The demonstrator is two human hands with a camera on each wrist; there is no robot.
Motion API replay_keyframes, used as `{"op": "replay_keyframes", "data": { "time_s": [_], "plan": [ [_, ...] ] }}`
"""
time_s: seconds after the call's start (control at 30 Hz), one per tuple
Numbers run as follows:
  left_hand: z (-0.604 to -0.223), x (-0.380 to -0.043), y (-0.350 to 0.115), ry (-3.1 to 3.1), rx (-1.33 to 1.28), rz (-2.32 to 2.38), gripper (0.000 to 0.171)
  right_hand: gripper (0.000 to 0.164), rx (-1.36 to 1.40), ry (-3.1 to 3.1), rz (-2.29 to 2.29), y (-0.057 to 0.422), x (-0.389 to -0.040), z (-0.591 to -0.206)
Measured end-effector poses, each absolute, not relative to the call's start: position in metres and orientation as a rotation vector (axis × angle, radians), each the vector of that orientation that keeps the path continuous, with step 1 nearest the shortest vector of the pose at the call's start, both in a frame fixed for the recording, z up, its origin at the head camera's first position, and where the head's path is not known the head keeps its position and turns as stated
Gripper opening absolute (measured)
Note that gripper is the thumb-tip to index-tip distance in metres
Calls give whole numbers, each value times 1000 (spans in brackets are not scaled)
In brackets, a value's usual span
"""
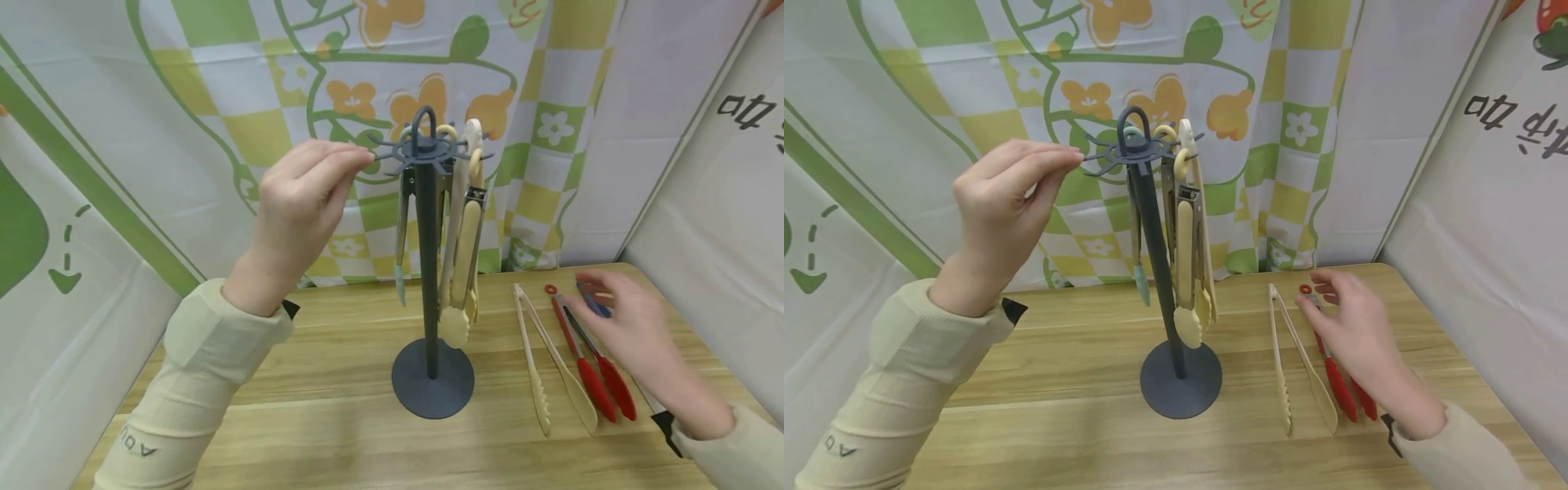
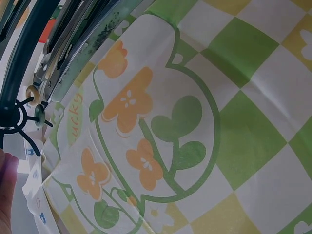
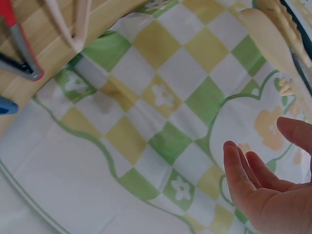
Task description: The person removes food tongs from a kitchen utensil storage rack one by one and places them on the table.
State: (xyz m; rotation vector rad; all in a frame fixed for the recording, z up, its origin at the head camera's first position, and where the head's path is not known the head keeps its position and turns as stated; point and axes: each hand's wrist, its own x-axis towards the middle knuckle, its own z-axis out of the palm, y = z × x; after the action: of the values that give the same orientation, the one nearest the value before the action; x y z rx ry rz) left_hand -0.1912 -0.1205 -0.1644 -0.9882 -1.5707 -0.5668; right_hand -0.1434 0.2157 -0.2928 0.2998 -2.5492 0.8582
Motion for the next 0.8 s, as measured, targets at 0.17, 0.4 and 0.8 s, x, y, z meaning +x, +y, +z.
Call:
{"op": "replay_keyframes", "data": {
  "time_s": [0.17,0.4,0.8],
  "plan": [
    [-165,-191,-121,-1568,-989,-569,17,37,320,-2529,914,204,-141,-292],
    [-165,-192,-121,-1569,-988,-572,17,30,402,-2456,968,190,-142,-294],
    [-164,-193,-120,-1561,-985,-575,17,31,454,-2414,957,170,-140,-289]
  ]
}}
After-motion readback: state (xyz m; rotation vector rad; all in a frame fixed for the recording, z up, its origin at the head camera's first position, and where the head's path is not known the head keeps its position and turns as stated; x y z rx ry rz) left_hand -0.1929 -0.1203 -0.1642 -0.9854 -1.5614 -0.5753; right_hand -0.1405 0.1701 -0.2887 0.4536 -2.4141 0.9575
